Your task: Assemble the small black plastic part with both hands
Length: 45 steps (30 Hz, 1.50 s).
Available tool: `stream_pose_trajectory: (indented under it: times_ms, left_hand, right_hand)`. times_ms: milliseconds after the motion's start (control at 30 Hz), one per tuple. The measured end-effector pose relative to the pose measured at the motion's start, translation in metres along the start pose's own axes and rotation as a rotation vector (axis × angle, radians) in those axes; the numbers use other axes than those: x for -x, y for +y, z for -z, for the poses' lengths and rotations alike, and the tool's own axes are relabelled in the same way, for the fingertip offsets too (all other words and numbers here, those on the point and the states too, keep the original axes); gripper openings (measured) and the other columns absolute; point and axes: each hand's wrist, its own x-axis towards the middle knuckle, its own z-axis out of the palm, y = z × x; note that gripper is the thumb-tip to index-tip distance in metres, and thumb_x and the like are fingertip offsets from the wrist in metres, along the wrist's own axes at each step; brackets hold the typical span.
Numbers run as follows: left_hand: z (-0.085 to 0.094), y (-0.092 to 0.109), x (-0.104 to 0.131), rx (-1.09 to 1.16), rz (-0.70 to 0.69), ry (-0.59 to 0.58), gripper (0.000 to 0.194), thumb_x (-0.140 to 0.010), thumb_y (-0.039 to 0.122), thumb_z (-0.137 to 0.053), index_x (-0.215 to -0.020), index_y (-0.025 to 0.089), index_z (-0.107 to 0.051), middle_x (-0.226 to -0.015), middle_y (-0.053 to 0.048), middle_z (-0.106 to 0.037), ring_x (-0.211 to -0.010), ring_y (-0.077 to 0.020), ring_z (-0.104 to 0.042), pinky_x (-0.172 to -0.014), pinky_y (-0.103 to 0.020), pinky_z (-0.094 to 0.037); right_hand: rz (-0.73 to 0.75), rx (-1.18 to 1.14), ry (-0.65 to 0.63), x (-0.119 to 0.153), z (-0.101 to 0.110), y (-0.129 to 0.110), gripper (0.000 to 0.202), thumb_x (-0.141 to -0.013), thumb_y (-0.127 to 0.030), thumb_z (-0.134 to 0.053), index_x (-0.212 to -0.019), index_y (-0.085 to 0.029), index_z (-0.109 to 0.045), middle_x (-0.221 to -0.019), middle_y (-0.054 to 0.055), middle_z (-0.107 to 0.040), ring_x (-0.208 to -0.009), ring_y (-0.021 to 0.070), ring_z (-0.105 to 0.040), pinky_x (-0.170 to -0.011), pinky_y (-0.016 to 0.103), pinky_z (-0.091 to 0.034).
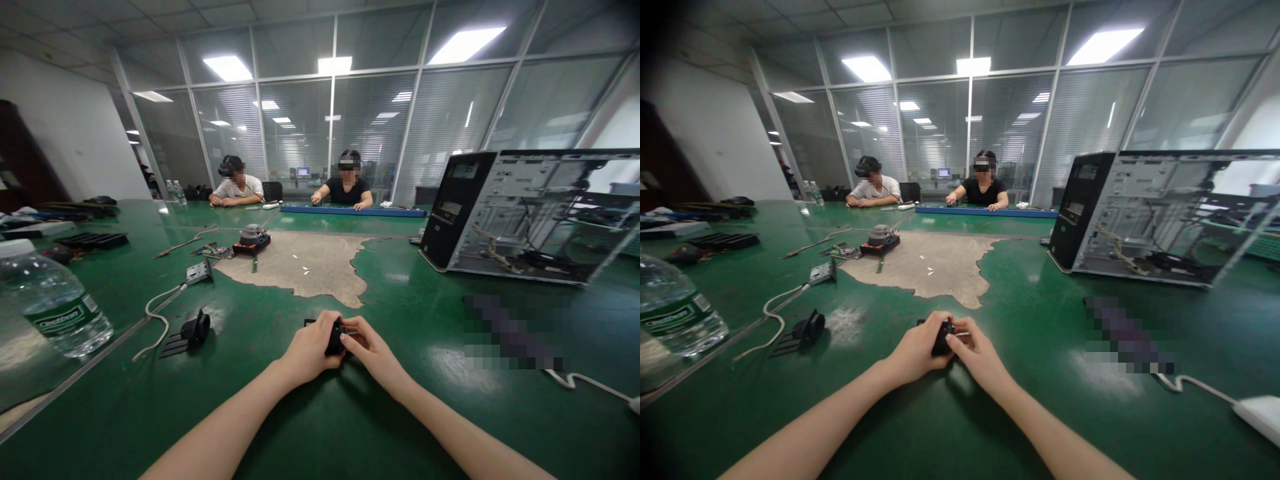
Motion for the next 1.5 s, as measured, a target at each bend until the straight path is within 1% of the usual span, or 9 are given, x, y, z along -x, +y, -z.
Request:
stream_pose_trajectory:
  times_ms: [100, 167, 400, 700, 800, 900, 1133, 1333, 1500]
  left_hand:
    - [0.0, 0.0, 0.001, -0.002, -0.01, 0.001, 0.055, -0.065, 0.025, -0.06, -0.112, 0.024, -0.032, -0.111, -0.005, -0.046, -0.087, -0.0216, -0.056, -0.072, -0.033, -0.045]
    - [0.001, 0.0, 0.001, 0.001, -0.017, 0.003, 0.054, -0.065, 0.026, -0.06, -0.112, 0.024, -0.032, -0.11, -0.004, -0.047, -0.087, -0.0216, -0.056, -0.073, -0.034, -0.045]
    - [0.002, -0.001, 0.001, 0.008, -0.027, 0.005, 0.057, -0.063, 0.023, -0.061, -0.112, 0.024, -0.031, -0.111, -0.004, -0.047, -0.088, -0.0212, -0.055, -0.074, -0.033, -0.045]
    - [0.0, -0.002, 0.0, -0.003, -0.02, 0.004, 0.058, -0.063, 0.023, -0.061, -0.113, 0.024, -0.031, -0.111, -0.005, -0.047, -0.087, -0.022, -0.056, -0.072, -0.033, -0.045]
    - [0.001, -0.002, 0.0, -0.005, -0.019, -0.004, 0.058, -0.063, 0.023, -0.06, -0.113, 0.024, -0.031, -0.112, -0.005, -0.046, -0.086, -0.0216, -0.056, -0.072, -0.032, -0.045]
    - [0.001, -0.002, 0.0, -0.016, -0.009, -0.015, 0.059, -0.062, 0.022, -0.06, -0.113, 0.024, -0.03, -0.112, -0.004, -0.046, -0.086, -0.0214, -0.056, -0.071, -0.032, -0.045]
    - [0.0, -0.001, 0.001, -0.034, -0.029, 0.003, 0.053, -0.067, 0.027, -0.057, -0.113, 0.023, -0.03, -0.112, -0.005, -0.046, -0.085, -0.0216, -0.056, -0.069, -0.032, -0.046]
    - [0.002, -0.001, 0.002, -0.023, -0.034, -0.004, 0.059, -0.063, 0.023, -0.061, -0.113, 0.023, -0.03, -0.112, -0.005, -0.046, -0.089, -0.0218, -0.055, -0.074, -0.032, -0.045]
    - [0.005, 0.002, 0.003, -0.036, -0.029, -0.015, 0.059, -0.062, 0.022, -0.061, -0.113, 0.023, -0.03, -0.112, -0.004, -0.047, -0.087, -0.0216, -0.056, -0.073, -0.032, -0.045]
  right_hand:
    - [0.003, -0.034, 0.013, -0.001, 0.001, 0.002, 0.021, -0.077, -0.039, -0.05, -0.088, -0.022, -0.05, -0.085, 0.0, -0.055, -0.076, 0.0141, -0.056, -0.07, 0.029, -0.047]
    - [0.003, -0.038, 0.021, -0.002, 0.001, 0.003, 0.022, -0.076, -0.039, -0.052, -0.088, -0.022, -0.05, -0.086, 0.0, -0.055, -0.077, 0.0143, -0.056, -0.071, 0.029, -0.047]
    - [-0.044, -0.004, 0.029, -0.002, -0.001, 0.002, 0.026, -0.075, -0.04, -0.053, -0.092, -0.02, -0.05, -0.092, 0.004, -0.056, -0.082, 0.0174, -0.056, -0.072, 0.032, -0.047]
    - [-0.031, 0.033, 0.004, -0.001, 0.0, 0.006, 0.027, -0.078, -0.038, -0.049, -0.1, -0.022, -0.047, -0.093, 0.004, -0.055, -0.084, 0.0176, -0.056, -0.076, 0.034, -0.046]
    - [-0.014, -0.002, -0.018, 0.0, 0.001, 0.003, 0.024, -0.076, -0.036, -0.053, -0.095, -0.021, -0.048, -0.09, 0.003, -0.055, -0.085, 0.0169, -0.056, -0.08, 0.034, -0.045]
    - [0.01, -0.074, -0.046, 0.002, 0.001, -0.003, 0.026, -0.071, -0.032, -0.06, -0.09, -0.021, -0.047, -0.092, 0.002, -0.054, -0.091, 0.0174, -0.054, -0.083, 0.033, -0.043]
    - [-0.003, -0.104, -0.02, 0.002, 0.0, -0.001, 0.019, -0.074, -0.034, -0.056, -0.086, -0.021, -0.047, -0.087, 0.0, -0.052, -0.081, 0.0145, -0.055, -0.069, 0.028, -0.046]
    - [-0.017, -0.073, -0.016, 0.001, -0.001, 0.002, 0.027, -0.074, -0.033, -0.055, -0.096, -0.021, -0.045, -0.098, 0.004, -0.051, -0.087, 0.0165, -0.055, -0.078, 0.033, -0.045]
    - [0.008, -0.076, -0.045, 0.004, 0.001, -0.001, 0.024, -0.072, -0.031, -0.059, -0.09, -0.021, -0.046, -0.091, 0.001, -0.053, -0.088, 0.0162, -0.054, -0.08, 0.032, -0.043]
